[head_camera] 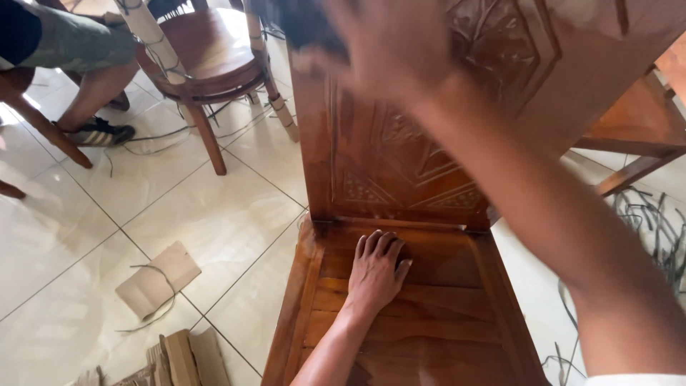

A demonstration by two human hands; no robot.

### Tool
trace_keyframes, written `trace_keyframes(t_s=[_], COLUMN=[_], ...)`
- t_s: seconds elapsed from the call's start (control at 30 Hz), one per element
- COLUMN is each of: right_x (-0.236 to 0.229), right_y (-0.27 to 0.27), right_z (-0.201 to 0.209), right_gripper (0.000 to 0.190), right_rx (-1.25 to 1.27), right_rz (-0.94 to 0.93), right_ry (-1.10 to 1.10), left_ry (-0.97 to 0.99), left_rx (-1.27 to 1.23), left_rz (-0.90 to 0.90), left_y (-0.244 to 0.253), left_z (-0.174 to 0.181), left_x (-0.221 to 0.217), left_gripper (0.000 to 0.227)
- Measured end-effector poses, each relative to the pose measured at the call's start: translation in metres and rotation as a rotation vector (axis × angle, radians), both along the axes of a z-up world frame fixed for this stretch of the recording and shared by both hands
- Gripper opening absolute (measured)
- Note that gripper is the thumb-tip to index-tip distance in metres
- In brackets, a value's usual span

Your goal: The person wipes a wooden chair with a cloth and then wraps the legs of a wooden table with paper and string.

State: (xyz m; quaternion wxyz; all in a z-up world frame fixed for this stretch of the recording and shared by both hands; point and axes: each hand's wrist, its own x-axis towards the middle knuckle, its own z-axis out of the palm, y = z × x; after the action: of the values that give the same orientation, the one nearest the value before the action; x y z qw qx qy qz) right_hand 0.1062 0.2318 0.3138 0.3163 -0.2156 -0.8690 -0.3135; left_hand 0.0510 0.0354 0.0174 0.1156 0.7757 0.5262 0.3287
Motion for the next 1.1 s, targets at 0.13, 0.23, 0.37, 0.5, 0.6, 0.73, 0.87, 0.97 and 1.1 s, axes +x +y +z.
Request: trace_keyframes(t_s=[0.13, 0.23, 0.37, 0.5, 0.6, 0.73, 0.87, 0.97, 1.1], right_x=[-0.005, 0.01, 0.053, 0.118, 0.153, 0.156, 0.138, 0.142, 0.145], right_y=[-0.014, -0.029, -0.043, -0.019, -0.012, -0.03, -0.032, -0.048, -0.028], right_z=[-0.079, -0.135, -0.161, -0.145, -0.114, -0.096, -0.155, -0.187, -0.163], right_gripper=[0.08, 0.081, 0.081, 0.084, 0.077, 0.07, 0.07, 0.068, 0.065], right_rx=[0.172, 0.173, 0.341, 0.367, 0.373, -0.092, -0.039, 0.304, 0.317], right_rz=[-0.021, -0.098, -0.178, -0.16, -0.436, -0.635, -0.447, -0.21, -0.077], right_ry=[-0.113, -0.256, -0.49, -0.514, -0.366, -0.054, -0.111, -0.41, -0.428], left_ry=[0.022, 0.004, -0.004, 0.0, -0.007, 0.001, 0.001, 0.016, 0.035], left_rx=[0.036, -0.005, 0.014, 0.018, 0.032, 0.015, -0.009, 0.002, -0.007], left_rz=[0.014, 0.0, 0.007, 0.002, 0.015, 0.012, 0.02, 0.016, 0.007], left_y=[0.002, -0.003, -0.001, -0.001, -0.001, -0.002, -0.002, -0.001, -0.001], left_z=[-0.007, 0.0, -0.002, -0.001, -0.001, -0.001, -0.001, -0.002, -0.004], left_x=[-0.001, -0.003, -0.003, -0.003, -0.002, -0.001, 0.001, 0.001, 0.002], left_gripper=[0.044, 0.043, 0.044, 0.043, 0.043, 0.043, 0.043, 0.044, 0.043])
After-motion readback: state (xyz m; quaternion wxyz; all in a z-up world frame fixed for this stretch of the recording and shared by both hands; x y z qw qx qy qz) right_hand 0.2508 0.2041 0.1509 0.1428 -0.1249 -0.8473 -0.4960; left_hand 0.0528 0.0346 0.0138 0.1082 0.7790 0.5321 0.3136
